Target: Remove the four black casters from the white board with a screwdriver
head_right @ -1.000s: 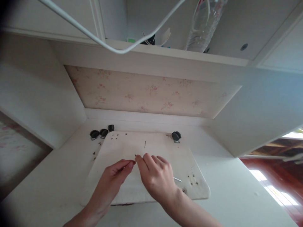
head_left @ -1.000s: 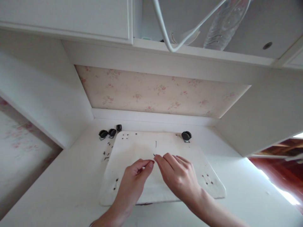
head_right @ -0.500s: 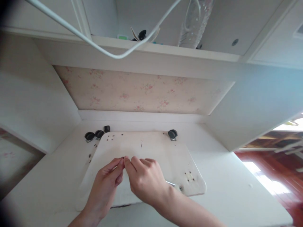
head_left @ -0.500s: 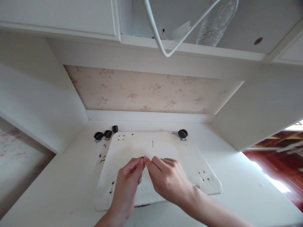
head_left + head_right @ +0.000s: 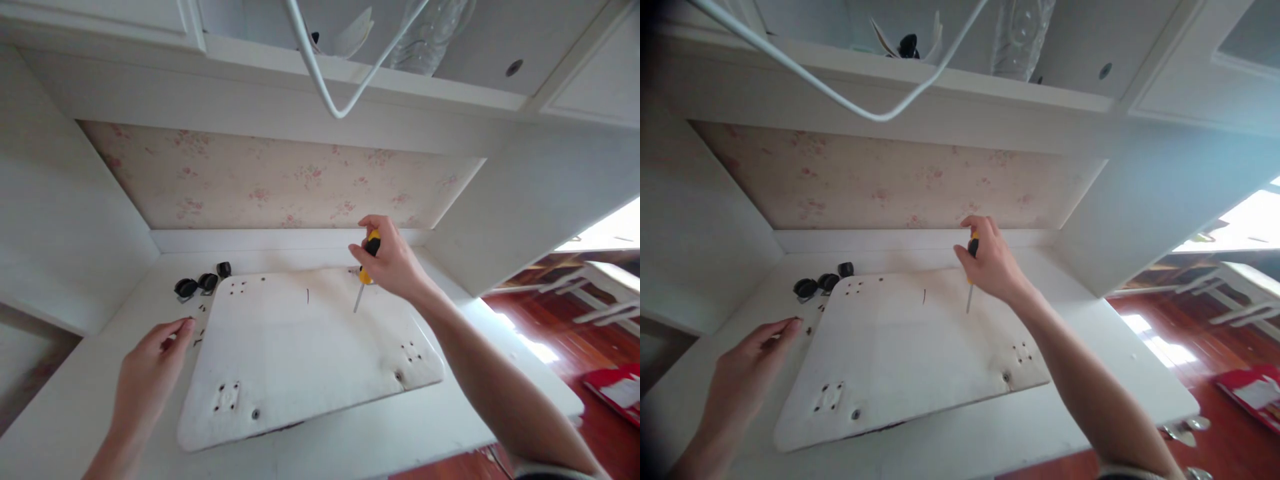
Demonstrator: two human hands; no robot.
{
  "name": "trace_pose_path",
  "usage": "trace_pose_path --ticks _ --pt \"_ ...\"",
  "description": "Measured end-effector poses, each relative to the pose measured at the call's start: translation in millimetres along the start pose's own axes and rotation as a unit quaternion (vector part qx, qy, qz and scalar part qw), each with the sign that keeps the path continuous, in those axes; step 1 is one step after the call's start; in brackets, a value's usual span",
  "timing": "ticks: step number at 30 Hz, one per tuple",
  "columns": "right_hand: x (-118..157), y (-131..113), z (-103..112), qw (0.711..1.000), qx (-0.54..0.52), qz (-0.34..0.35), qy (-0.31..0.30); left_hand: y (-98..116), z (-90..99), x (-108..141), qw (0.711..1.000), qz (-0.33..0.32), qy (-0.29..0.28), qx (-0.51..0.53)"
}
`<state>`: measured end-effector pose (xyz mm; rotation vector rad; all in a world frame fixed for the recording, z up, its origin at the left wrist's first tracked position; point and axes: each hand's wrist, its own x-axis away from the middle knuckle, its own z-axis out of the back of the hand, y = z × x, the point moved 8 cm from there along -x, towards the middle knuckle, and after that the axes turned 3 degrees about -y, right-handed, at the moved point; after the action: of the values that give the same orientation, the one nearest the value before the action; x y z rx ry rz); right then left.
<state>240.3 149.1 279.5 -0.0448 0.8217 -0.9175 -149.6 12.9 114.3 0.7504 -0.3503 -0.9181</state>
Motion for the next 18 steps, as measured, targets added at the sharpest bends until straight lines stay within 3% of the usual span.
trace_pose_path --ticks 3,6,11,18 --pt "-17.7 36.7 -1.2 1.0 0.027 0.009 0.001 -48.2 -13.2 -30.1 0.982 -0.031 -0.054 -0.18" --pt "-22.8 51.6 -7.7 0.998 0.052 0.016 0.012 -73.4 -40.6 -40.6 0.959 -0.049 -0.114 -0.256" --pt "-21.6 49.2 -25.1 0.994 0.103 0.035 -0.025 -61.4 -59.8 -32.0 0.944 -0.056 -0.113 -0.305" --pt "-18.3 51.4 -39.1 0.983 0.162 0.046 -0.078 -43.6 -41.8 -26.9 0.972 -0.052 -0.05 -0.222"
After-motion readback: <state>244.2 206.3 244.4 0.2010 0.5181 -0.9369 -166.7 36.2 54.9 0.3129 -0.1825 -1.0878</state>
